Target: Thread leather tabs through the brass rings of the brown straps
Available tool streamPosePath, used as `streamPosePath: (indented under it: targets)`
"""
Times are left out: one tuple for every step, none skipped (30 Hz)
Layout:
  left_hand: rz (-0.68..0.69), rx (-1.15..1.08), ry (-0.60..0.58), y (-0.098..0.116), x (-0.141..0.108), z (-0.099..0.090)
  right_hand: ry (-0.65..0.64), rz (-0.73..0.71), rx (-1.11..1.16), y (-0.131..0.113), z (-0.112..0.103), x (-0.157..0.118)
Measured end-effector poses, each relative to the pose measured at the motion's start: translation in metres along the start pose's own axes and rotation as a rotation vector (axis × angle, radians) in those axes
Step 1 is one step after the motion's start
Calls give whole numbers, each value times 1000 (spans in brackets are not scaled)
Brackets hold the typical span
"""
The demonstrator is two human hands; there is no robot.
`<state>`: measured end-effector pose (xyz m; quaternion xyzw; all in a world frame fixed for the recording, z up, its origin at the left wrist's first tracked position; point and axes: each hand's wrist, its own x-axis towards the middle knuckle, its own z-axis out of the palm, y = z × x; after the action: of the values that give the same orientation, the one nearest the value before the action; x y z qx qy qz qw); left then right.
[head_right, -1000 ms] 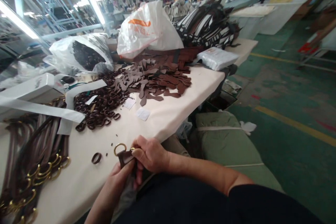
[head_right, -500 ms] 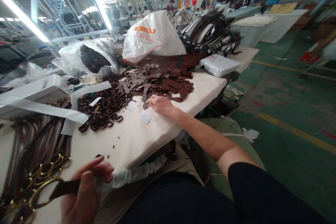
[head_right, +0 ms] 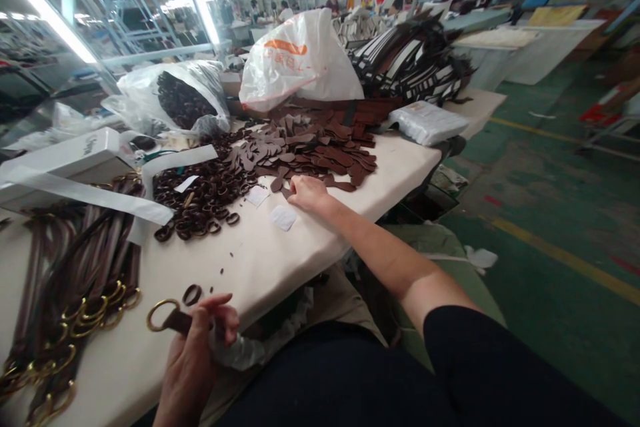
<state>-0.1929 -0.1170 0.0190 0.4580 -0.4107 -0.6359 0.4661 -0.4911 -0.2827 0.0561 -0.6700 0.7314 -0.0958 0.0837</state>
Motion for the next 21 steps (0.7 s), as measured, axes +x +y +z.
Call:
streamPosePath:
  targets:
    - [-8,-16,1,1,1,1,-13,16,20,3,-1,3]
    - [-17,-32,4,2,1,3,-26,27,38,5,-2,6]
    - [-27,-46,11,3,1,6,-39,33,54,6,-3,8]
    - [-36,-58,19,4,0,8,-52,35,69,6,-4,10]
    - [-46,-66,20,6,-1,11,-63,36,85,6,-4,11]
    - [-53,-68,15,7,-1,13,-69,37,102,5,-5,12]
    - [-56,-67,12,7,-2,14,-68,39,121,3,-5,11]
    - [-57,-63,9,8,-3,15,-56,43,144,2,-6,9]
    - [-58,-55,8,8,-3,15,-34,50,170,0,-7,7]
    - [-57,-47,10,8,-3,15,-5,59,200,-1,-8,4]
    - [-58,-38,11,8,-3,14,26,67,235,-2,-10,0]
    - [-59,-29,12,8,-3,13,50,73,275,-3,-12,-5]
    - [-62,-19,10,9,-2,13,63,75,317,-4,-13,-12]
    - [-67,-5,0,9,-1,12,62,70,353,-6,-14,-21]
    - [-73,9,-12,9,0,12,41,53,409,-7,-14,-32]
    - [-80,21,-25,10,1,11,0,25,501,-10,-14,-45]
    - [-87,31,-41,11,2,12,-60,-10,629,-13,-12,-59]
    - [-93,39,-62,11,2,12,-137,-43,779,-17,-10,-74]
    - [-98,46,-88,12,3,13,-221,-67,935,-22,-8,-90]
    - [-101,54,-114,13,3,14,-306,-77,1076,-27,-6,-104]
    - [-102,69,-137,14,3,15,-390,-74,1181,-31,-4,-118]
